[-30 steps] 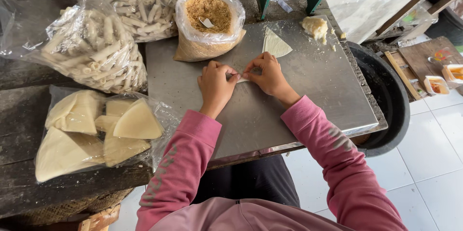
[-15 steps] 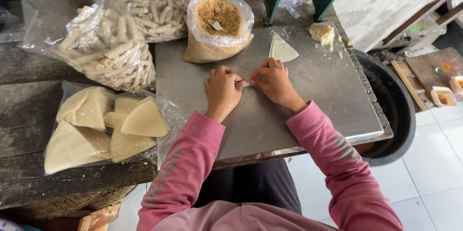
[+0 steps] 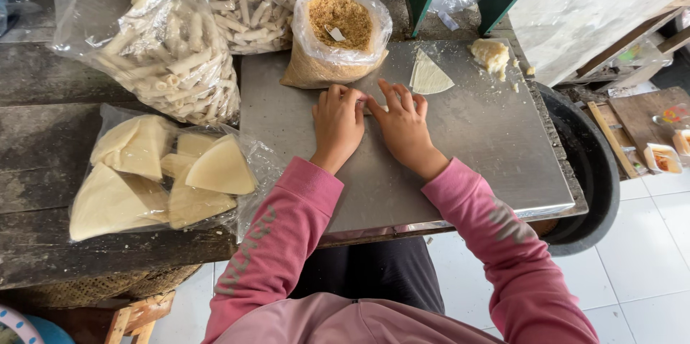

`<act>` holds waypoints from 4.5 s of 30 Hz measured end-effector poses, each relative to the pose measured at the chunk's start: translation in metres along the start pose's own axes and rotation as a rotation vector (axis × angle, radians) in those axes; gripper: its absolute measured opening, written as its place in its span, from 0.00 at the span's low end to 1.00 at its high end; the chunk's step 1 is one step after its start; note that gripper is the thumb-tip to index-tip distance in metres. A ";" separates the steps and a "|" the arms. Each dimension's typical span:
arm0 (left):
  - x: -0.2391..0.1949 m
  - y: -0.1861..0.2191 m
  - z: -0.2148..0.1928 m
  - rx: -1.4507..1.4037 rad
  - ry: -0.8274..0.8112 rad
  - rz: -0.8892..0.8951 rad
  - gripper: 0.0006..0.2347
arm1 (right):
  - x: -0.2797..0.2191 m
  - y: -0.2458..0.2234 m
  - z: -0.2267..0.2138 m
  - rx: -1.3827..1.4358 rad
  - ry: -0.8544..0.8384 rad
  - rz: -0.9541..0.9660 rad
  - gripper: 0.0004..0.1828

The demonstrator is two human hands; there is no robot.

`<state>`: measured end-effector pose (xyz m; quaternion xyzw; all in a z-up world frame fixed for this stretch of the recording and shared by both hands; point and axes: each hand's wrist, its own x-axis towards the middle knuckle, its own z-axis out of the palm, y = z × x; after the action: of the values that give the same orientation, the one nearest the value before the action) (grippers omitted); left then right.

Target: The person folds triangular dough wrappers, scoops a crumbly filling into each, and seals them by hand. Completed units are stacked on the metal work surface.

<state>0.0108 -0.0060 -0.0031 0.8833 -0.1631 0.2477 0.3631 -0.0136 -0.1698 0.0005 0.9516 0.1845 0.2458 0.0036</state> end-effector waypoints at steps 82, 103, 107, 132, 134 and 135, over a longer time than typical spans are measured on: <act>0.002 -0.001 -0.030 -0.346 -0.396 -0.251 0.05 | 0.014 0.109 -0.037 0.939 -0.387 0.172 0.06; -0.007 -0.002 -0.048 -0.412 -0.392 -0.224 0.08 | 0.070 0.058 -0.066 0.752 0.253 0.179 0.07; -0.008 -0.005 -0.045 -0.431 -0.403 -0.235 0.07 | 0.139 0.042 -0.076 0.665 0.112 -0.069 0.10; -0.011 -0.013 -0.035 -0.356 -0.365 -0.176 0.06 | 0.224 0.046 -0.032 0.528 -0.377 0.016 0.12; -0.011 -0.013 -0.035 -0.353 -0.360 -0.182 0.06 | 0.225 0.048 -0.036 0.569 -0.300 0.033 0.10; -0.011 -0.012 -0.034 -0.353 -0.354 -0.177 0.06 | 0.224 0.049 -0.037 0.547 -0.208 0.073 0.09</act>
<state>-0.0034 0.0285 0.0050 0.8466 -0.1869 0.0243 0.4977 0.1679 -0.1398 0.1423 0.9434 0.2080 0.0883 -0.2429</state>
